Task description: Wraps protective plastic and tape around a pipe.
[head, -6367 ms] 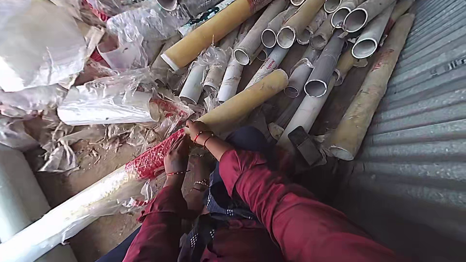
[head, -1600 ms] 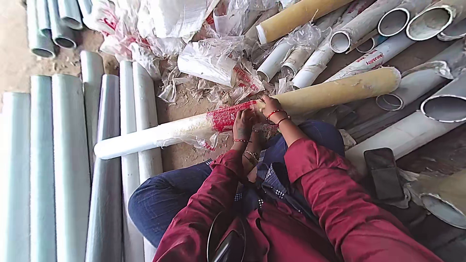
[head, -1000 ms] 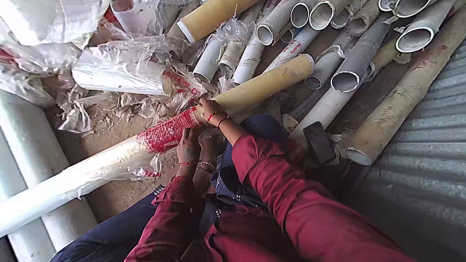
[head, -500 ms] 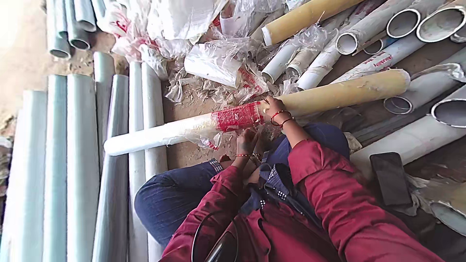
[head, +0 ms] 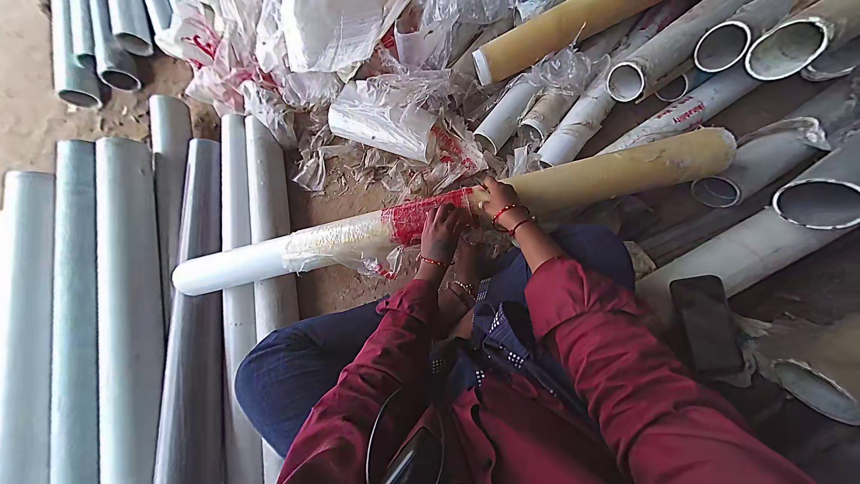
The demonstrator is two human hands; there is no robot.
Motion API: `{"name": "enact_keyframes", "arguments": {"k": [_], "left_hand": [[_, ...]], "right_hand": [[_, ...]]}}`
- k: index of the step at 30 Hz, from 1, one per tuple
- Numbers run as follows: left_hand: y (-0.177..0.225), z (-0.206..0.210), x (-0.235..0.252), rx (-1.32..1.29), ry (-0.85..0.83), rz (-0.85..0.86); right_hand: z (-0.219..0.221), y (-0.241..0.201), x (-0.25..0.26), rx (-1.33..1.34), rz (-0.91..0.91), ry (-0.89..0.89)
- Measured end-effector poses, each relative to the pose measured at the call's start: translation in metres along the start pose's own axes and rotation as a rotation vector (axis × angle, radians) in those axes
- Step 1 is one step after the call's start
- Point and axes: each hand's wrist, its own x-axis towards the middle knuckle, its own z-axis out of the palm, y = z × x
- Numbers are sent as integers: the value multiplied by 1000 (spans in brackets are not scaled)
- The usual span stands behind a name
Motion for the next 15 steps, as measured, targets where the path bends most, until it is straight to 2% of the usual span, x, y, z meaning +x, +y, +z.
{"name": "enact_keyframes", "arguments": {"k": [8, 15], "left_hand": [[-2, 10, -2, -22, 105, 31], [8, 7, 5, 45, -57, 19]], "right_hand": [[-3, -6, -3, 2, 3, -22], [-7, -4, -12, 27, -7, -31]]}}
